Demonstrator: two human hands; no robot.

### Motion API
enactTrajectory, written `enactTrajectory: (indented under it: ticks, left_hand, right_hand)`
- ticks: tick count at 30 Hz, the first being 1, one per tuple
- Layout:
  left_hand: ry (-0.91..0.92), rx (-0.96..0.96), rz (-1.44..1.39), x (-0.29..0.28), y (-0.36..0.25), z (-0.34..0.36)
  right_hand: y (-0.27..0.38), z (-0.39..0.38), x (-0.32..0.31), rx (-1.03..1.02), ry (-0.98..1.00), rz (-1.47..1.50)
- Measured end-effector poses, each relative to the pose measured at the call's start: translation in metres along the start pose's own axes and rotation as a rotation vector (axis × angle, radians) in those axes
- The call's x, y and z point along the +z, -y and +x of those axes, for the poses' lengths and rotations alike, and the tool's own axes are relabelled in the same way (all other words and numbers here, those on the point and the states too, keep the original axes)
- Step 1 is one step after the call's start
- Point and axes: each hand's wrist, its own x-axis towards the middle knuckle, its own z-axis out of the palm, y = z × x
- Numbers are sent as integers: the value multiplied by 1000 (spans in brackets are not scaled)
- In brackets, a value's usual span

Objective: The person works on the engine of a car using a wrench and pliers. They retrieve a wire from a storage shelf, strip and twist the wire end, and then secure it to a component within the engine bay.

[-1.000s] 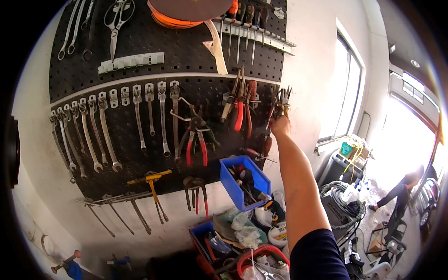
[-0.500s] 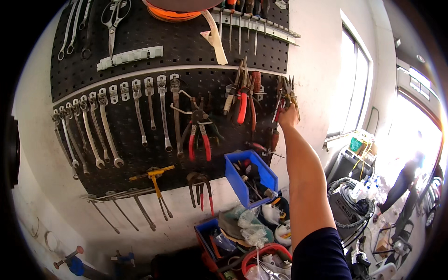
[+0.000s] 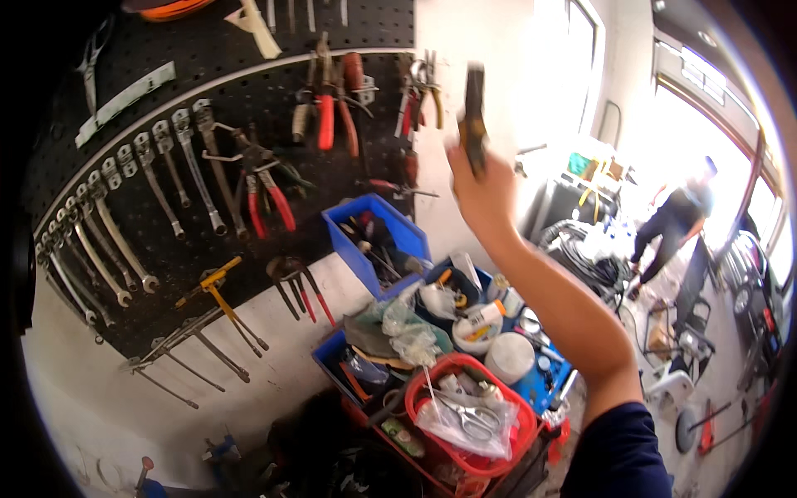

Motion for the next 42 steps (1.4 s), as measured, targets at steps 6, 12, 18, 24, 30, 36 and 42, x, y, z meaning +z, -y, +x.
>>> enactTrajectory:
  ticks: [6,12,18,24,30,36,42]
  left_hand:
    - [296,55,23,69,-77,-15]
    - [887,140,179,157,-57,-7]
    - [1302,175,407,295,-41,-98]
    - [1457,213,690,393,49,-201]
    - [1406,398,861,478,159,-278]
    - [1189,780,1266,535,300,-213]
    - [707,579,1819,502,396,-195]
  right_hand:
    - [-119,-287,-196,638,-18,451]
    - [-93,-525,-366,1307,-556,863]
    - [-34,-658,-465,1329,-1023,774]
    - [-28,-782,-515,1392,-1507,643]
    - [-60,-869,-593,1506,-1593,729]
    - [-37,-892,-685,1510,-1540,602]
    - [-10,-927,-726,1406,-1705,380]
